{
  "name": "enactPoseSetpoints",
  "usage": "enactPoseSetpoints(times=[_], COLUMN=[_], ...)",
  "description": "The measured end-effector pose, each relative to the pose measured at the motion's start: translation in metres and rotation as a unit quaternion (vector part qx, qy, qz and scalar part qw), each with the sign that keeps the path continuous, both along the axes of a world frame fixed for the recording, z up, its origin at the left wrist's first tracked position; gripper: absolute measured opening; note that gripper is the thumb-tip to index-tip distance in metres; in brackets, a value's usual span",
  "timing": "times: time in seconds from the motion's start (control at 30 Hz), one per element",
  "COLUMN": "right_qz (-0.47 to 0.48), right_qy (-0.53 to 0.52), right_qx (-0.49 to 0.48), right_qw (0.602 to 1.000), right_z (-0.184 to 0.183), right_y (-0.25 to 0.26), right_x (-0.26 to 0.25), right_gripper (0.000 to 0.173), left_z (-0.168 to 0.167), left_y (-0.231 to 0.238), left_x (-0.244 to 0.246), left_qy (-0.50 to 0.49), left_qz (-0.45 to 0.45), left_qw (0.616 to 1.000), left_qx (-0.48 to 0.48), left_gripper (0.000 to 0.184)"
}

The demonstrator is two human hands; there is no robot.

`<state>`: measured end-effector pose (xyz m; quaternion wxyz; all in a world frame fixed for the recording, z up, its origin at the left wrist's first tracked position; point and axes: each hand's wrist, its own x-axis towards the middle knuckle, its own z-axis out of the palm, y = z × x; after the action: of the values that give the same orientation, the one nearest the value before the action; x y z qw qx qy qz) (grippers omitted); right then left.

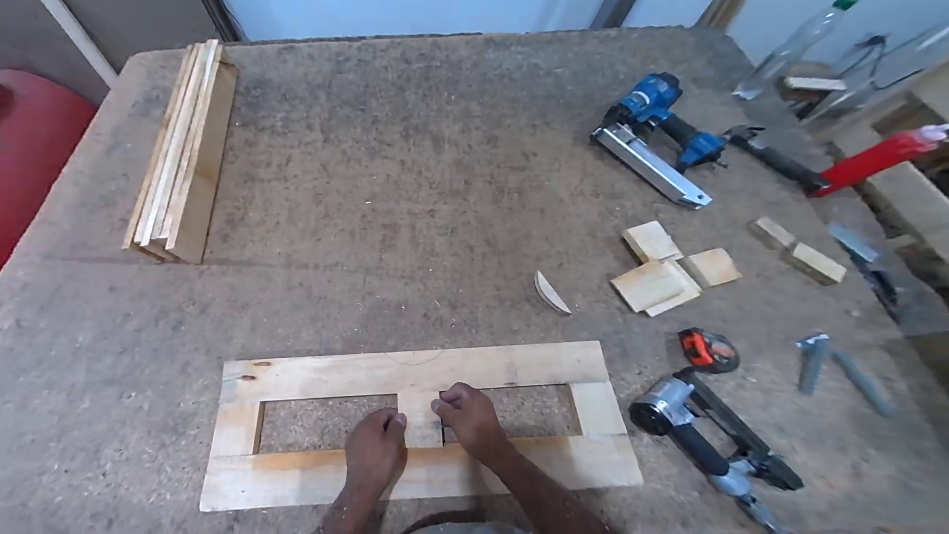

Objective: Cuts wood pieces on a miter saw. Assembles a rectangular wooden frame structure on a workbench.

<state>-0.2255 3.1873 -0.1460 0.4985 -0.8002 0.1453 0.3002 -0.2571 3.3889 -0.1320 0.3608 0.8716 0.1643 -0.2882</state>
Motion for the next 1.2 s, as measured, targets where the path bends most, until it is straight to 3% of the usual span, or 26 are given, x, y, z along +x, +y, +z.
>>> enactPoseSetpoints(times=[0.27, 0.57, 0.67, 0.8, 1.2], right_qz=[0.072, -0.016, 0.059, 0.162, 0.191], right_qy=[0.012, -0.071, -0.122, -0.083, -0.252], right_qx=[-0.055, 0.005, -0.035, -0.067, -0.158], right_qw=[0.996, 0.997, 0.99, 0.981, 0.935], right_z=[0.008, 0.005, 0.014, 0.025, -0.001], right_y=[0.001, 0.003, 0.0, 0.0, -0.001], right_x=[0.01, -0.011, -0.024, -0.044, -0.063], right_gripper=[0.035, 0.03, 0.045, 0.072, 0.056], left_z=[0.004, 0.0, 0.002, 0.004, 0.003], left_y=[0.001, -0.005, -0.006, -0.002, -0.005], left_x=[-0.002, -0.001, 0.0, -0.002, -0.001], left_qy=[-0.015, -0.024, -0.016, -0.012, -0.006], left_qz=[-0.02, 0.029, 0.035, 0.011, -0.004], left_qw=[1.0, 0.999, 0.999, 1.0, 0.999], left_qx=[0.015, 0.03, 0.03, 0.014, 0.044], left_gripper=[0.043, 0.042, 0.042, 0.042, 0.043])
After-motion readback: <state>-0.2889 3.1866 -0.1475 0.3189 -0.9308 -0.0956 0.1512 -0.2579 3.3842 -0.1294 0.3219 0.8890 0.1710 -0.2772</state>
